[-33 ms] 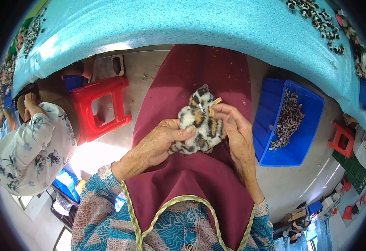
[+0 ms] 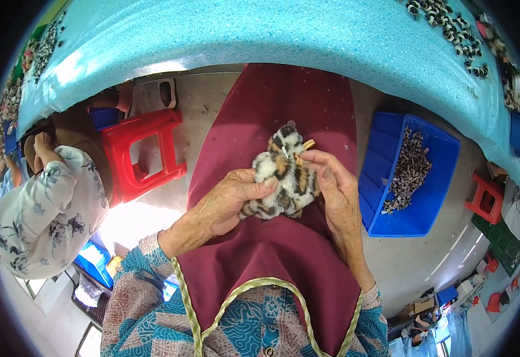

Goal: The person assembles leopard-print plush toy parts and attaches tags to them with plastic fasteners by hand, working at a manufacturing workstation.

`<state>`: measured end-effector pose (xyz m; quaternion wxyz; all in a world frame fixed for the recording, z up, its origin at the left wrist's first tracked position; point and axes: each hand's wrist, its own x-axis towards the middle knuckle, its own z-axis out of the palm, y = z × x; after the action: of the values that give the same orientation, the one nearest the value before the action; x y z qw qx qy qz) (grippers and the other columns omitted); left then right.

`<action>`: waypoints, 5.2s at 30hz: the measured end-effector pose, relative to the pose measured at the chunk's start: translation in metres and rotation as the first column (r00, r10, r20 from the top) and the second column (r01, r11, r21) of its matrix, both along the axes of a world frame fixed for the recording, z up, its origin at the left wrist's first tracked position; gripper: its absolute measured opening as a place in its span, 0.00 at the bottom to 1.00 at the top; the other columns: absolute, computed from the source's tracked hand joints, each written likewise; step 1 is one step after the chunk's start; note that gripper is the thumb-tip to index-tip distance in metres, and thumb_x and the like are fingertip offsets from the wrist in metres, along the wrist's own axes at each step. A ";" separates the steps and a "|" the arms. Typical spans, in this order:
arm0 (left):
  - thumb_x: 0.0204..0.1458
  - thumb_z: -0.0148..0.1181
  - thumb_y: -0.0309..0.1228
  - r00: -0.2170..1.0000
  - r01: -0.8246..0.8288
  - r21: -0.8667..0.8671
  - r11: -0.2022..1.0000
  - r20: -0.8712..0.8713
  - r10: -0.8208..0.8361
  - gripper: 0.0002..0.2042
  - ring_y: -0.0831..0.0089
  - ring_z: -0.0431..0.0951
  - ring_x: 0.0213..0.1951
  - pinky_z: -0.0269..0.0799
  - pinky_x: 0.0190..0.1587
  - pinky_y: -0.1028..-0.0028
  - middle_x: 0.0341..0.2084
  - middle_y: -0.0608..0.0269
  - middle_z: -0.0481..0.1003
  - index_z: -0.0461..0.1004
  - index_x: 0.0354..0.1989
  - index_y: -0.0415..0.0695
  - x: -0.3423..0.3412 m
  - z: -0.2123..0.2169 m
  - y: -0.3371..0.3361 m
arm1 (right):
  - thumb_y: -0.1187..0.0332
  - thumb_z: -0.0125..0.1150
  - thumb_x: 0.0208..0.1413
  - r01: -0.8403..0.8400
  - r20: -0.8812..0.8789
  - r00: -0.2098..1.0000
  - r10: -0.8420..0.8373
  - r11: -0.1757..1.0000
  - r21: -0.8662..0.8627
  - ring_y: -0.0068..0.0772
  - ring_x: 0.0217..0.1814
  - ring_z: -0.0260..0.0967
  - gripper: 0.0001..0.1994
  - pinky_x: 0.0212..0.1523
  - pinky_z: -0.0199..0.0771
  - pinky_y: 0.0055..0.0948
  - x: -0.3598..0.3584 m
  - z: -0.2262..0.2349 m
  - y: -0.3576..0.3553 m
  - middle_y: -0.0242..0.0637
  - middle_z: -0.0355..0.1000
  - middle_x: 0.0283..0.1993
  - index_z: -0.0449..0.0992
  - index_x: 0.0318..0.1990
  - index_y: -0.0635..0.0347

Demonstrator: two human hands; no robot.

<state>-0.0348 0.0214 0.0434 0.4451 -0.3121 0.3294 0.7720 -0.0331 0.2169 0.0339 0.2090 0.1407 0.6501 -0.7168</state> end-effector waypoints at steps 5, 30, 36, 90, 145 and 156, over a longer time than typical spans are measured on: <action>0.49 0.60 0.31 0.994 0.092 0.020 0.996 -0.058 -0.090 0.14 0.76 0.76 0.35 0.73 0.40 0.76 0.35 0.63 0.76 0.72 0.43 0.40 -0.004 -0.001 0.001 | 0.74 0.54 0.54 0.005 0.012 1.000 -0.004 0.999 -0.037 0.13 0.31 0.64 0.10 0.33 0.64 0.15 -0.003 0.008 -0.011 0.31 0.71 0.30 0.70 0.43 0.66; 0.52 0.56 0.30 0.993 -0.055 0.252 0.966 0.118 0.025 0.14 0.75 0.76 0.38 0.75 0.42 0.74 0.37 0.64 0.75 0.70 0.47 0.41 0.001 0.017 0.008 | 0.75 0.56 0.53 0.181 -0.069 0.980 -0.187 0.980 -0.083 0.15 0.33 0.65 0.11 0.34 0.64 0.14 0.009 0.016 -0.007 0.33 0.71 0.32 0.69 0.42 0.70; 0.50 0.58 0.29 0.998 -0.019 0.160 0.987 0.064 0.009 0.14 0.77 0.76 0.39 0.73 0.44 0.76 0.37 0.64 0.75 0.70 0.46 0.41 0.002 0.026 0.013 | 0.73 0.58 0.53 0.143 -0.045 0.988 -0.147 0.987 -0.079 0.14 0.32 0.65 0.11 0.34 0.64 0.14 0.009 0.026 -0.012 0.33 0.71 0.31 0.69 0.42 0.69; 0.53 0.54 0.29 0.986 -0.136 0.001 0.991 -0.099 0.136 0.14 0.72 0.77 0.37 0.74 0.42 0.73 0.37 0.58 0.76 0.69 0.45 0.35 -0.001 0.007 -0.005 | 0.79 0.56 0.48 0.292 -0.644 0.683 0.345 0.679 0.673 0.20 0.27 0.68 0.07 0.29 0.68 0.18 -0.164 0.075 0.066 0.34 0.72 0.29 0.74 0.35 0.63; 0.45 0.58 0.19 0.746 0.024 -0.524 0.852 -0.558 -0.364 0.08 0.85 0.71 0.32 0.69 0.34 0.82 0.27 0.66 0.76 0.76 0.36 0.37 0.017 0.013 0.016 | 0.83 0.61 0.39 -0.402 -0.183 0.859 0.478 0.851 0.336 0.34 0.32 0.75 0.12 0.31 0.76 0.26 -0.012 0.038 0.004 0.44 0.73 0.27 0.67 0.33 0.67; 0.42 0.61 0.20 0.710 0.151 -0.463 0.874 -0.564 -0.421 0.10 0.85 0.69 0.29 0.69 0.32 0.77 0.23 0.63 0.75 0.73 0.36 0.37 0.019 0.013 0.014 | 0.83 0.61 0.37 -0.572 -0.136 0.772 0.622 0.771 0.280 0.35 0.27 0.74 0.11 0.27 0.74 0.28 -0.020 0.031 0.011 0.44 0.72 0.23 0.66 0.29 0.67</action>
<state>-0.0159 0.0357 0.0562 0.3496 -0.0497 0.6519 0.6711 -0.0534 0.2279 0.0647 0.3364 -0.1322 0.7557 -0.5461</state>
